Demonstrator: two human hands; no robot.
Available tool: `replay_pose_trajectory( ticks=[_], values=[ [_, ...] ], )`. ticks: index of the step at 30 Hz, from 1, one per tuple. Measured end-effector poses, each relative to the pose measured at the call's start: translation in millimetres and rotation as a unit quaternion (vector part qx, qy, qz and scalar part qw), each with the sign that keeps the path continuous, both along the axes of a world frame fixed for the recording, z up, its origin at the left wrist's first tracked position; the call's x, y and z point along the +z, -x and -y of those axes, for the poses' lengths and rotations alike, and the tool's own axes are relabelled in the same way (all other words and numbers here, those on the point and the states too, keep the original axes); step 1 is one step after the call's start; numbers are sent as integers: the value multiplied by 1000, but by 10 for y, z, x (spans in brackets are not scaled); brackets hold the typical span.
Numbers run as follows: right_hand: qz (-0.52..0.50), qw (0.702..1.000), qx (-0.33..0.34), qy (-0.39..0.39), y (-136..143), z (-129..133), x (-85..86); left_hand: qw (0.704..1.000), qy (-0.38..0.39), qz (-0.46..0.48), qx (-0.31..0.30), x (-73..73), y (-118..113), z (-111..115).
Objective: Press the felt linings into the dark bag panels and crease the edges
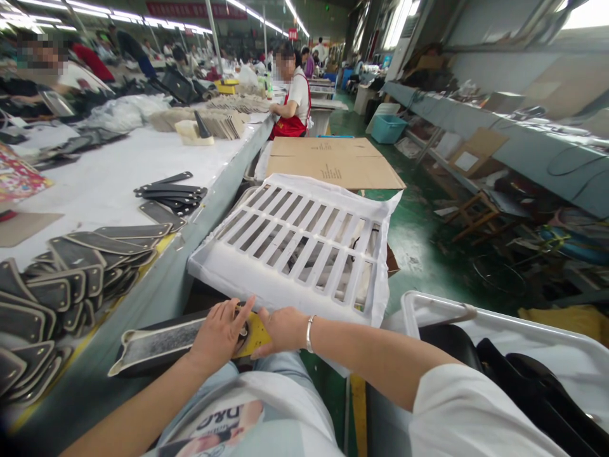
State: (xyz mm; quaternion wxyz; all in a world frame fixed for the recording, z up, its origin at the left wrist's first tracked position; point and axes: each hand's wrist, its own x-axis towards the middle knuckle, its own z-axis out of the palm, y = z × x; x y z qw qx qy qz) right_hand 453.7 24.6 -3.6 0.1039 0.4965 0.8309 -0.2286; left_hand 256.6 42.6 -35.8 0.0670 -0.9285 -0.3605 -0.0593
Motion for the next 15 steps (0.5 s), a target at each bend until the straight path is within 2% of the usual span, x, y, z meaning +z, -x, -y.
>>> replay_pose_trajectory(
  ticks=[6, 15],
  values=[
    [27, 999, 22, 18, 5, -73, 22, 1000, 4, 8, -1, -15, 23, -10],
    [6, 1000, -7, 27, 36, -27, -16, 999, 19, 20, -28, -3, 84, -68]
  ],
)
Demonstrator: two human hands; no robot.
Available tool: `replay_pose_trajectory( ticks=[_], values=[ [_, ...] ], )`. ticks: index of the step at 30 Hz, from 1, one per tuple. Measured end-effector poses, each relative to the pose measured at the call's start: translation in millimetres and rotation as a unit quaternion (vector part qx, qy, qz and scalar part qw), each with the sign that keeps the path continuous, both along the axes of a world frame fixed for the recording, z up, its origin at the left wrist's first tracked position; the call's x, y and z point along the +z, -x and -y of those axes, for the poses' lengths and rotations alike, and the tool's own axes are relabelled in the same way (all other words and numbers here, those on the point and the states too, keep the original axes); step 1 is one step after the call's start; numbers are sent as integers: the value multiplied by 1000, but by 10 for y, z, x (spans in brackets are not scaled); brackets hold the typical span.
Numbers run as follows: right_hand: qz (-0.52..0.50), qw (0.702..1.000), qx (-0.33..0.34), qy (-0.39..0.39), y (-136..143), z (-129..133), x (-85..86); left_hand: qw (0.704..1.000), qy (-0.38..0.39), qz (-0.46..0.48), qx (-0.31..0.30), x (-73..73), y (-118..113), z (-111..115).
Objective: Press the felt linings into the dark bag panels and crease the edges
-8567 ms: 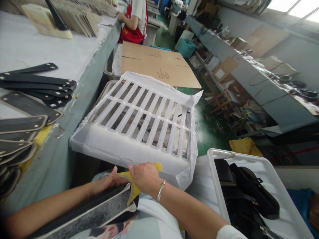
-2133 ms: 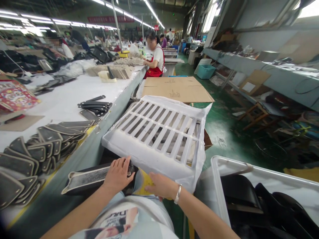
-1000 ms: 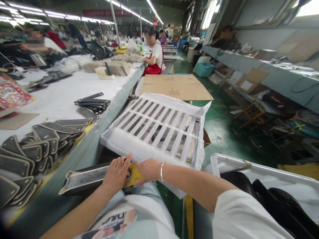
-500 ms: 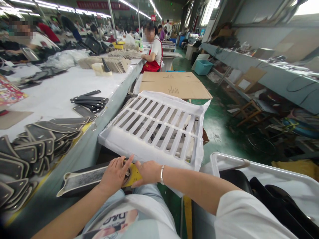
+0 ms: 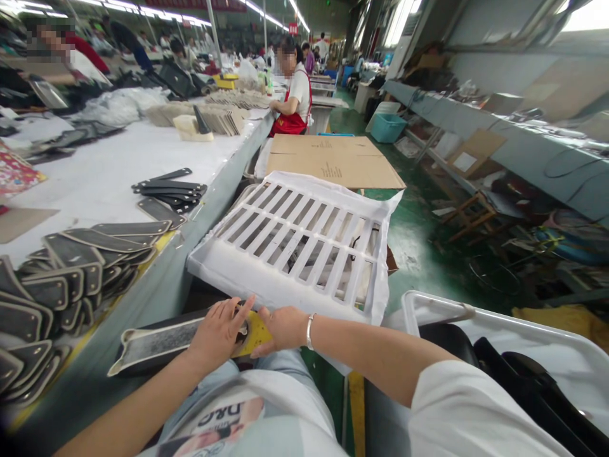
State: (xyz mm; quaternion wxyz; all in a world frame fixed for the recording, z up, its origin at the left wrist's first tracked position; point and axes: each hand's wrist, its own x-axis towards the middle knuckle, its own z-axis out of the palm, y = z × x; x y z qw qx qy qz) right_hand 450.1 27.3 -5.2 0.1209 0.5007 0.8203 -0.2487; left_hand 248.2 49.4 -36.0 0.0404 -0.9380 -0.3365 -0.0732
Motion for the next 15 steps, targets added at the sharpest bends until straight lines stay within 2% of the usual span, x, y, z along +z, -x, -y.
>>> replay_pose_trajectory(
  ticks=[6, 15],
  values=[
    [-14, 998, -53, 7, 43, 92, -11, 1000, 3, 9, -7, -39, 50, 0],
    [-31, 995, -89, 24, 72, 128, -1, 995, 82, 44, -41, 29, 205, -62]
  ],
)
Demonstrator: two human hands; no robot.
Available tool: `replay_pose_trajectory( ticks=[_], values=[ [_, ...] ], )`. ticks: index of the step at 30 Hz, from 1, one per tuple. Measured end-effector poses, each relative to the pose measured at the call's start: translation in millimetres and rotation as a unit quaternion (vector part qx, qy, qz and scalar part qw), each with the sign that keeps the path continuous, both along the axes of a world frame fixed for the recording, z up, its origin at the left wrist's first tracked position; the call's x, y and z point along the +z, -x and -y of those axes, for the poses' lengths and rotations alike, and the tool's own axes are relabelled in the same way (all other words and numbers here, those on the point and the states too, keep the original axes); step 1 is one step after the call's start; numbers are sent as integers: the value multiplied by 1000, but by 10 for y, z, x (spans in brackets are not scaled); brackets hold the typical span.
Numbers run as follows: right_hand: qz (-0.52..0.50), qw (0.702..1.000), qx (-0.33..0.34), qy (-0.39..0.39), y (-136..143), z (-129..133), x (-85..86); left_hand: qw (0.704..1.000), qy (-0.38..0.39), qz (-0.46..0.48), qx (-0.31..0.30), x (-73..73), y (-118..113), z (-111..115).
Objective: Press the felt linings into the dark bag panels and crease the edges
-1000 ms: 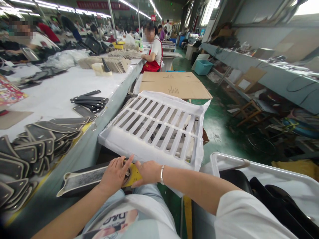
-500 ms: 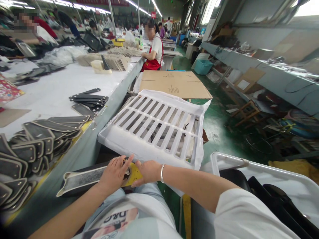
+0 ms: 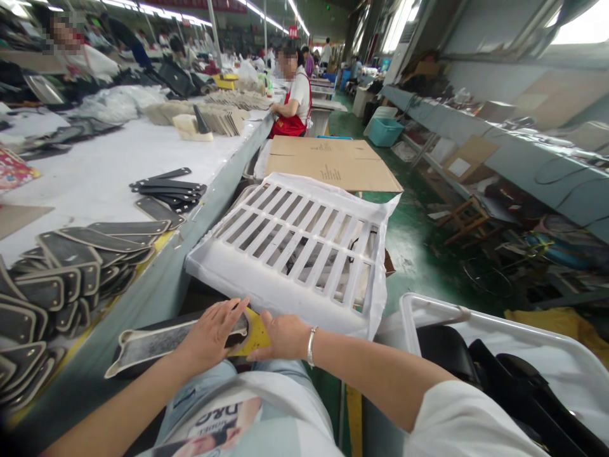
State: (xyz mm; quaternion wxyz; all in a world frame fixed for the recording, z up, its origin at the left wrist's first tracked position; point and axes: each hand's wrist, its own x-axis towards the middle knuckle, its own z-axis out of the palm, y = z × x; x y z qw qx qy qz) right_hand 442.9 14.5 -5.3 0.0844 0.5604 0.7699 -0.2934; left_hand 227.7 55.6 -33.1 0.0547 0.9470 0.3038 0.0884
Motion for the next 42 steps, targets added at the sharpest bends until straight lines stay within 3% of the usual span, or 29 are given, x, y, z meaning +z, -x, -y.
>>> replay_pose_trajectory(
  ticks=[10, 20, 28, 34, 39, 42],
  values=[
    [45, 996, 75, -25, -17, -124, -8, 1000, 6, -7, 9, -44, -12, -6],
    [-14, 999, -38, -9, 28, 84, -75, 999, -39, -21, 18, -48, -42, 33],
    [4, 1000, 3, -18, 19, -15, -11, 996, -86, -26, 8, -63, -32, 30],
    [-28, 998, -59, -5, 52, 80, -39, 997, -78, -18, 16, -76, -26, 33],
    [-3, 1000, -14, -4, 20, -19, -30, 996, -85, -9, 7, -73, -29, 15],
    [-16, 999, -35, 1, 38, -4, -62, 997, -82, -8, 10, -62, -25, 18]
  ],
)
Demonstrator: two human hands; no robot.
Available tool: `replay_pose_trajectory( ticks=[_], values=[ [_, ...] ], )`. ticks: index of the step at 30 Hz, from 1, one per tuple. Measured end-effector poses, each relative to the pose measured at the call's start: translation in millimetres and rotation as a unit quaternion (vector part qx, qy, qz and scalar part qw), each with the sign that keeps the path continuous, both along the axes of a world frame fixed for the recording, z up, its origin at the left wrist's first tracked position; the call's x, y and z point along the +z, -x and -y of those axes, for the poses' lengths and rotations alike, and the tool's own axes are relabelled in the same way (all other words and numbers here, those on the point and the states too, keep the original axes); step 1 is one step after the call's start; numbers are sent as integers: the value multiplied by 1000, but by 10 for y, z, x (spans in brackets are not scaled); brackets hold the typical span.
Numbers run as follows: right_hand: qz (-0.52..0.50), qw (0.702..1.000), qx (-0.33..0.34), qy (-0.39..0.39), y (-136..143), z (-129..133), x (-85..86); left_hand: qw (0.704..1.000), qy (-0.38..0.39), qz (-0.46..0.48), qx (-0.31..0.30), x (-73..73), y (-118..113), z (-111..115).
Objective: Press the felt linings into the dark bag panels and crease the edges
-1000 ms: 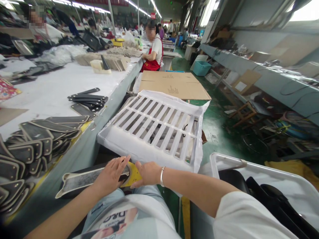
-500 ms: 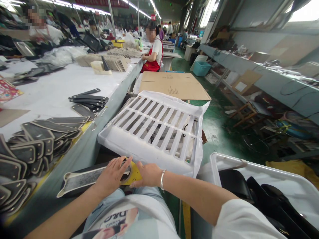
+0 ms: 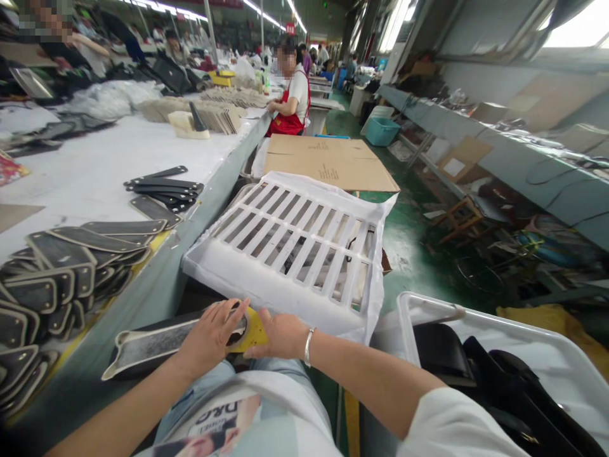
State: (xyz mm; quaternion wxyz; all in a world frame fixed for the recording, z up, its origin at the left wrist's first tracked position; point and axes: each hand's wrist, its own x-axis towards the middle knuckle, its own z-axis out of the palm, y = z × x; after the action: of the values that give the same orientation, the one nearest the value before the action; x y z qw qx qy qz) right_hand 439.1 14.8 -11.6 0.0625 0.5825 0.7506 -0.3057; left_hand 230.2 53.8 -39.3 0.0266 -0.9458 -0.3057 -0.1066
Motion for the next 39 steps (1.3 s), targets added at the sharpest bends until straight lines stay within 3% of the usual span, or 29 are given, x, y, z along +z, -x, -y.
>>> replay_pose_trajectory(
  ticks=[4, 12, 17, 24, 39],
  values=[
    [-24, 997, -70, 5, 53, 109, -38, 1000, 22, -2, 7, 2, 7, 3],
    [-18, 995, -94, 12, 95, 158, -40, 998, 61, 14, -2, -10, 38, -13],
    [-3, 997, -75, -4, 101, 159, -14, 997, 69, 26, -2, -26, 53, -17],
    [-1, 990, -141, 12, 211, 269, -16, 993, 104, 52, -8, -37, 59, -26],
    [4, 973, -232, -10, 456, 365, 6, 994, 91, 56, -1, 25, 13, 24]
  ],
)
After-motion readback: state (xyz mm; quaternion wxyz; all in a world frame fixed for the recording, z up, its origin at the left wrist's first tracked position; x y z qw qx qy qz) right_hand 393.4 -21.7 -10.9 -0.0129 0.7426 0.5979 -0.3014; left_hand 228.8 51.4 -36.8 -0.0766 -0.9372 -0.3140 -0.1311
